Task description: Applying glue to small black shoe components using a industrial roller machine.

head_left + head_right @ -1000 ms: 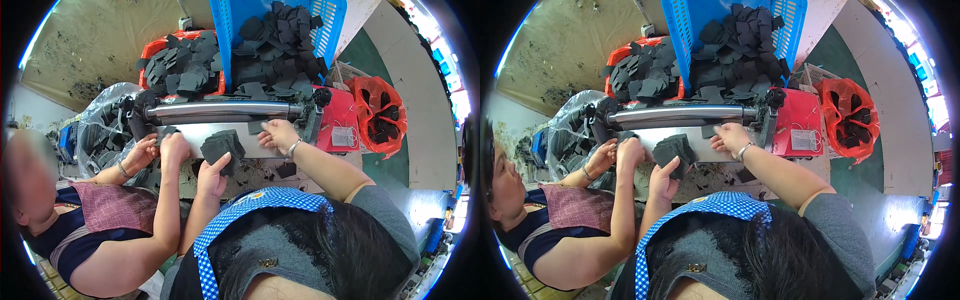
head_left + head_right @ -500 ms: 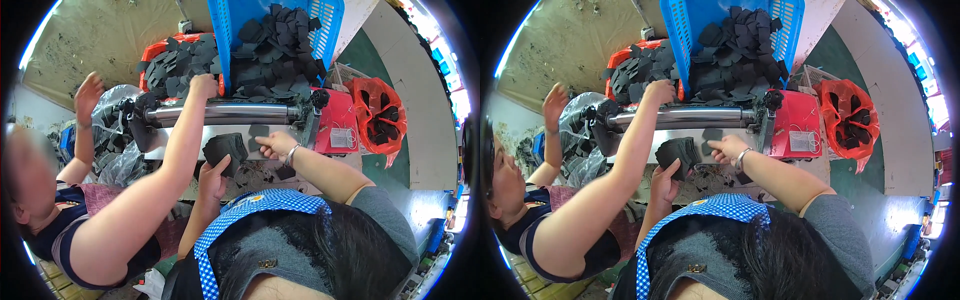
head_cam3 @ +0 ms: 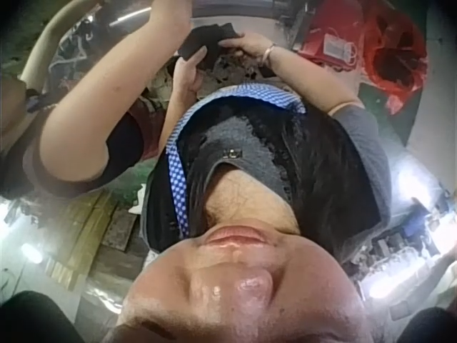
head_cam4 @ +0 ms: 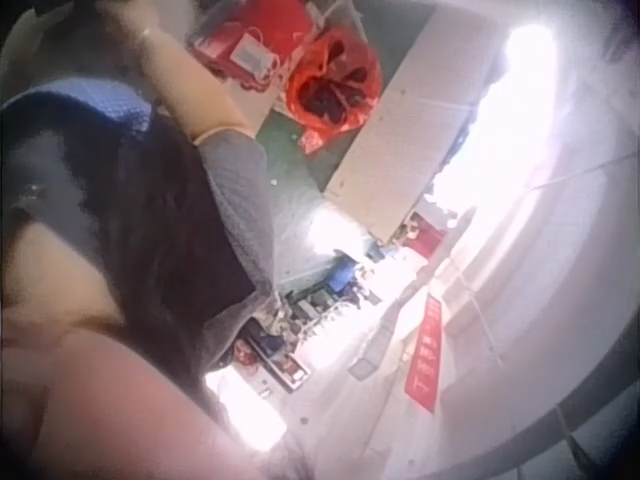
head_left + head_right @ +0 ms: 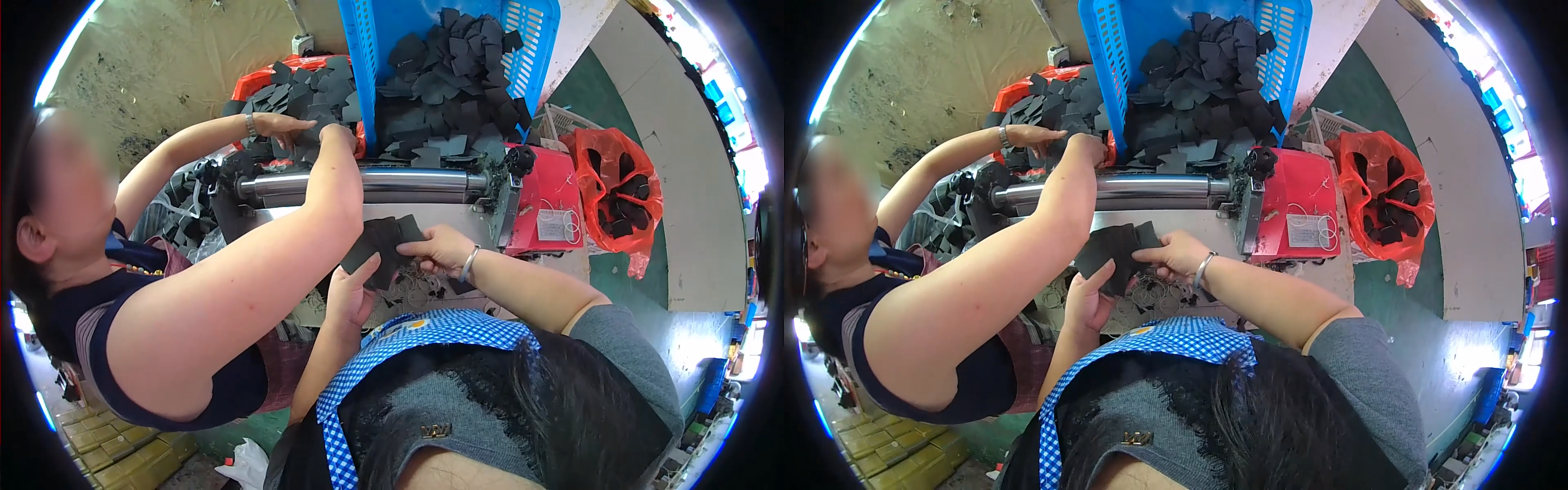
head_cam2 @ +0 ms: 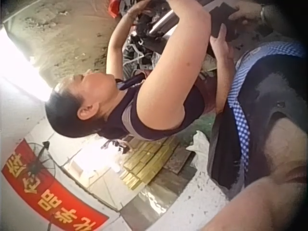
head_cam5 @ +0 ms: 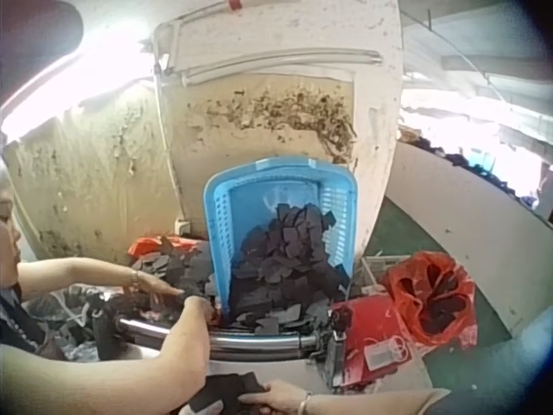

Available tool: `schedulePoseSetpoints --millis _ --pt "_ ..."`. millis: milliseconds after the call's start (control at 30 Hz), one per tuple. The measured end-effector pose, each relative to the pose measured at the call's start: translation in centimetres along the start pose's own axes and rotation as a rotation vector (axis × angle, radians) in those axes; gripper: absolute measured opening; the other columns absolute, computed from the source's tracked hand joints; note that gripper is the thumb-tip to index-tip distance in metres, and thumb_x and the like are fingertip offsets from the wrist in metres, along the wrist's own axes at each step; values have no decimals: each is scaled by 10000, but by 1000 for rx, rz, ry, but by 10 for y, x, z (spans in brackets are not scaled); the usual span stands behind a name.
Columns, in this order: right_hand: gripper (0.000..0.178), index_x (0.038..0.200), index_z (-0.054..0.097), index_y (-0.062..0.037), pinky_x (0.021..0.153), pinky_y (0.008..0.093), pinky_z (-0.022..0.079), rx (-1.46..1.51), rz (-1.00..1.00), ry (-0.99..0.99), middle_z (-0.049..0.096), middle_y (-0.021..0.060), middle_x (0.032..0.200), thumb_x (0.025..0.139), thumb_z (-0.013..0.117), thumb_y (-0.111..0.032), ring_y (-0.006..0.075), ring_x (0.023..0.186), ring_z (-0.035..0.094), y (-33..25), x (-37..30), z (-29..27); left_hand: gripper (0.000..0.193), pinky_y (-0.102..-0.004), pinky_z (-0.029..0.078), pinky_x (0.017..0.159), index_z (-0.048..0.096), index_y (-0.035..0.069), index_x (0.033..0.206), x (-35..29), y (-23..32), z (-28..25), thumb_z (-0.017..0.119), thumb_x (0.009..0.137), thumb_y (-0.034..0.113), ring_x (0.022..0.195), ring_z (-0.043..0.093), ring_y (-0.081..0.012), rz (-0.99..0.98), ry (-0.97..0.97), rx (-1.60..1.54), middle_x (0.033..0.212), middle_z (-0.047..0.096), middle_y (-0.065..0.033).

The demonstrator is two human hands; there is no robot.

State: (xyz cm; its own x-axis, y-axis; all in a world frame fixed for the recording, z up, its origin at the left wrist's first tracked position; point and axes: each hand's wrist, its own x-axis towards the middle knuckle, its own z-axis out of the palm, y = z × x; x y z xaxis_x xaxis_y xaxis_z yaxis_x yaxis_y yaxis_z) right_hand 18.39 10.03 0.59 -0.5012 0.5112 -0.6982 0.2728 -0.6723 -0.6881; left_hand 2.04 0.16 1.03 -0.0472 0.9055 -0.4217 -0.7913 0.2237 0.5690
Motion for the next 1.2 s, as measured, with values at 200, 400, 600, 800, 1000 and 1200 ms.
schedulePoseSetpoints --millis 200,400,600,800,1000,1200 --pt "278 892 529 9 431 208 478 251 -68 295 629 135 789 811 618 -241 150 562 609 -11 19 -33 313 -375 532 702 486 -1 1100 4 2 -9 584 805 33 929 574 -230 88 86 78 1065 553 -106" --pt "211 763 551 -32 454 199 401 -50 -127 -43 575 52 675 793 642 -219 113 546 569 -1 2 -1 373 -371 532 667 463 15 1129 13 -10 -14 602 783 -1 866 589 -221 203 102 68 1051 547 -113" --pt "233 697 527 -52 397 194 413 -2 53 73 534 21 576 793 648 -226 92 466 529 -3 2 -1 295 -384 533 695 503 -8 1084 6 -1 -8 586 805 36 906 585 -234 22 35 52 1031 566 -115" --pt "244 837 538 -16 413 200 460 225 -91 241 590 54 674 804 636 -237 101 505 567 -7 14 -21 264 -367 538 672 513 -31 1051 9 -2 -10 588 806 33 853 598 -227 80 47 113 1004 576 -112" --pt "211 799 563 -33 393 176 385 26 -89 -80 546 9 597 790 658 -222 89 476 535 8 12 -13 252 -370 538 672 512 -33 1048 10 -7 -6 579 814 33 859 597 -226 83 115 127 1010 575 -117" --pt "203 798 533 -34 409 198 430 246 26 242 565 34 643 808 631 -212 105 480 546 -6 11 -25 253 -392 533 709 507 -20 1061 11 -2 -10 570 826 50 873 587 -223 63 43 133 1010 571 -112"
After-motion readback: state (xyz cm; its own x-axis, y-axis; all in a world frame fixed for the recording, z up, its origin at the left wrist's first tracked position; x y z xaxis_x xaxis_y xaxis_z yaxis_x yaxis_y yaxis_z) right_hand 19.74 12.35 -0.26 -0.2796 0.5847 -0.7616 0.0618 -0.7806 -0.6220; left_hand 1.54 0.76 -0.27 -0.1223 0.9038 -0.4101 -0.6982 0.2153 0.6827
